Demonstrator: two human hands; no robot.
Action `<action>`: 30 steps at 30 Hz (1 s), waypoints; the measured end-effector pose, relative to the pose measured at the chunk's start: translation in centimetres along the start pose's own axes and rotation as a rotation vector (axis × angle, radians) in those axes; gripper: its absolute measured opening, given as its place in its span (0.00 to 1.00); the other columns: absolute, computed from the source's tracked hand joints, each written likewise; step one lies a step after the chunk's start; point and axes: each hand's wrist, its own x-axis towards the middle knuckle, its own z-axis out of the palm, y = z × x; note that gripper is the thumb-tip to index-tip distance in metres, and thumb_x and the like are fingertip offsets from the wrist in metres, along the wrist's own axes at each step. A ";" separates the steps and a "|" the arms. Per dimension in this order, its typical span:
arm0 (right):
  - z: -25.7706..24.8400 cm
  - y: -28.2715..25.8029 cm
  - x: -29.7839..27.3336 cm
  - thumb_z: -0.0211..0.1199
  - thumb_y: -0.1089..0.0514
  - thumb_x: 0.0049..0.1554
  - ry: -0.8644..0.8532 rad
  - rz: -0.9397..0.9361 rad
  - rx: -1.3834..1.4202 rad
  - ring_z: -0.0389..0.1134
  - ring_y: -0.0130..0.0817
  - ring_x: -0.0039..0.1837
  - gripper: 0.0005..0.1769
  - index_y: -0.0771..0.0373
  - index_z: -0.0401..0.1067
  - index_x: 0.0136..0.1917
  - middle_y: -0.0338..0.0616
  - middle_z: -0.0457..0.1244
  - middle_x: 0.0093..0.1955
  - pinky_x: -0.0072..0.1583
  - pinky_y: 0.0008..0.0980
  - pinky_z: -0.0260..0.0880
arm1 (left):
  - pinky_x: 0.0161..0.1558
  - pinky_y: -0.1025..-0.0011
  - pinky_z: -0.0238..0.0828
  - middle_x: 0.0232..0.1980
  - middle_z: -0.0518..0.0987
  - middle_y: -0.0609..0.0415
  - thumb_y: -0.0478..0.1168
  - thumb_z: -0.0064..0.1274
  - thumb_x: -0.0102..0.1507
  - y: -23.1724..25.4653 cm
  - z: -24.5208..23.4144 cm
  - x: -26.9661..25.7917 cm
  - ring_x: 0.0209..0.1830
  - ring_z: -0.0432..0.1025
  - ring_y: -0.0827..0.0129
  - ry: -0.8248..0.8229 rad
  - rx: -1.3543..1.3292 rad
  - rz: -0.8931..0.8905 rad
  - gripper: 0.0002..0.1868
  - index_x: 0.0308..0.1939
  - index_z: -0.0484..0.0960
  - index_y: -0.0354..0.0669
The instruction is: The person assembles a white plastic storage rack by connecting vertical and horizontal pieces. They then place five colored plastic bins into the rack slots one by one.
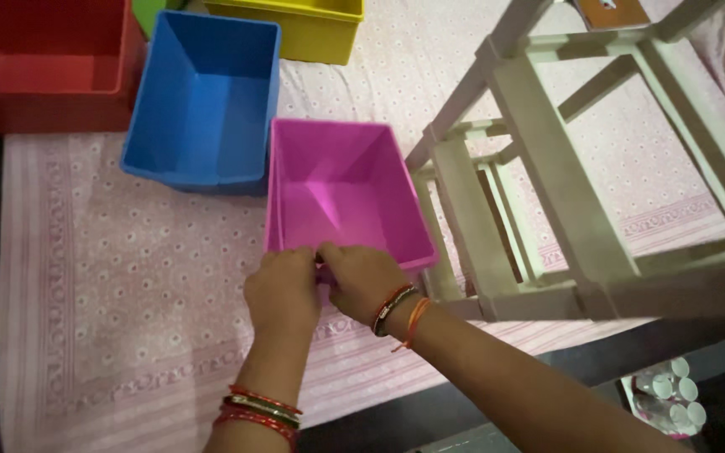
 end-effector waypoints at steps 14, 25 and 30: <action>-5.0 -2.8 -5.7 0.66 0.60 0.50 0.083 -0.147 -0.162 0.71 0.53 0.52 0.12 0.57 0.74 0.50 0.49 0.70 0.45 0.51 0.54 0.70 | 0.46 0.52 0.74 0.47 0.81 0.53 0.32 0.52 0.57 2.9 -5.2 -8.7 0.55 0.72 0.52 0.256 -0.001 0.071 0.13 0.46 0.81 0.48; -9.2 -9.1 -13.8 0.68 0.60 0.48 0.281 -0.365 -0.169 0.69 0.54 0.52 0.12 0.60 0.72 0.47 0.49 0.69 0.44 0.52 0.52 0.68 | 0.47 0.52 0.74 0.48 0.81 0.55 0.34 0.55 0.57 5.2 -11.8 -19.4 0.55 0.72 0.55 0.435 0.035 0.073 0.14 0.47 0.82 0.49; -12.3 -12.9 -18.2 0.65 0.67 0.44 0.386 -0.498 -0.213 0.68 0.54 0.53 0.17 0.62 0.72 0.49 0.50 0.68 0.46 0.56 0.49 0.68 | 0.47 0.52 0.74 0.46 0.81 0.56 0.36 0.57 0.56 7.3 -15.9 -25.2 0.55 0.72 0.56 0.498 0.034 0.019 0.14 0.46 0.82 0.50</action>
